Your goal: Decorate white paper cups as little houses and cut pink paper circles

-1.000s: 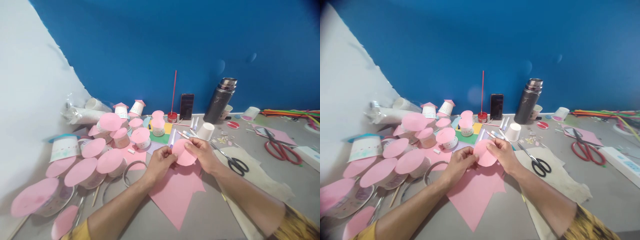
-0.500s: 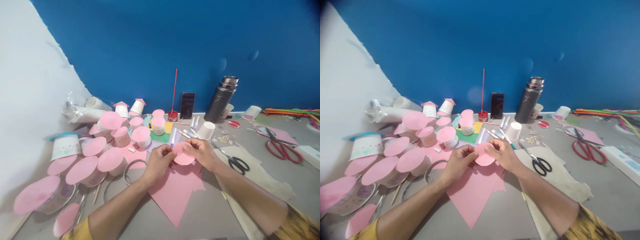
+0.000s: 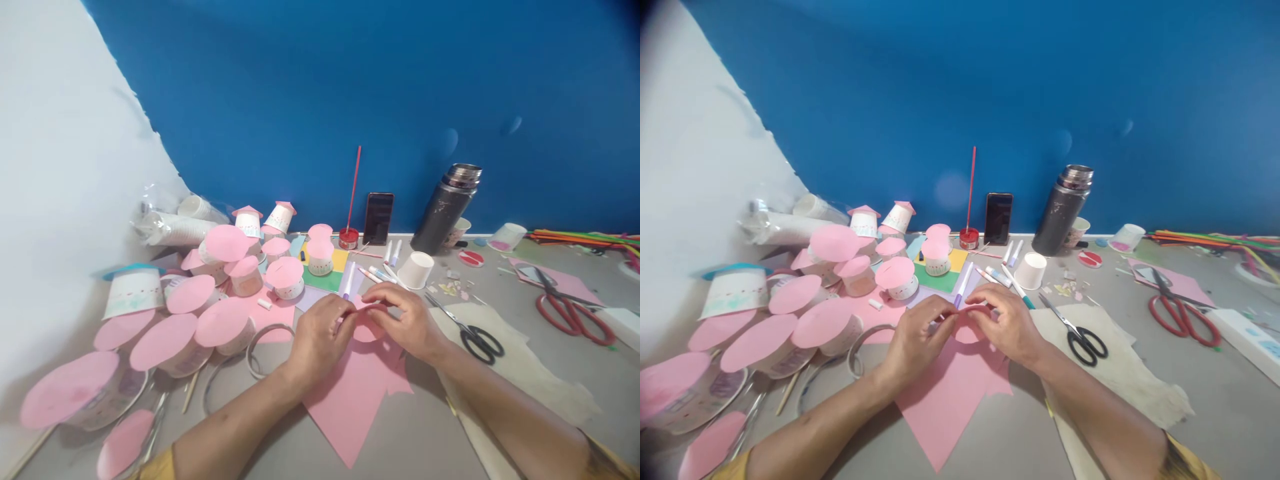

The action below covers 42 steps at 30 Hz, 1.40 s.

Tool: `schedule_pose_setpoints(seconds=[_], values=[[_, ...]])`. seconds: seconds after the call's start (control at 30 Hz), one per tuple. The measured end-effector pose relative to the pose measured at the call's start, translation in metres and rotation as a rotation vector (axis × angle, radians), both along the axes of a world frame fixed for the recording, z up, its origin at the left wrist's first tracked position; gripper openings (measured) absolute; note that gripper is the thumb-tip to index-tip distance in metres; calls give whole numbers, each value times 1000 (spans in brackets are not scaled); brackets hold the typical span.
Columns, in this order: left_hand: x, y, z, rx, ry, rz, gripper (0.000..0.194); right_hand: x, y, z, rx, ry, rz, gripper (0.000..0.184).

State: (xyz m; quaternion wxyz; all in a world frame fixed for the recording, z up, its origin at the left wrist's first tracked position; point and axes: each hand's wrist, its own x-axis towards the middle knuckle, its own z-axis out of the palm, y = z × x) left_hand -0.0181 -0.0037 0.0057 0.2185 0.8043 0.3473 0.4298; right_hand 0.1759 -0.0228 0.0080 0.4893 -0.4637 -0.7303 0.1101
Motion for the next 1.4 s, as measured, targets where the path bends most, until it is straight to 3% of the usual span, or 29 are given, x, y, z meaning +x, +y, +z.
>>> schedule_pose_setpoints(seconds=[0.1,0.2,0.33,0.57,0.83,1.4], values=[[-1,0,-3,214,-11,-1,13,2,-1,2,255,-112,27,17],[0,1,-3,220,-86,24,16,3,-6,9,410,-205,25,23],[1,0,0,200,-146,-11,20,2,-13,17,503,-259,50,23],[-2,2,0,341,-145,-85,18,1,-14,16,521,-262,62,23],[-4,2,7,517,-73,-40,13,0,-16,17,495,-273,39,27],[-7,-1,13,600,-18,-31,13,-3,-17,18,495,-272,11,29]])
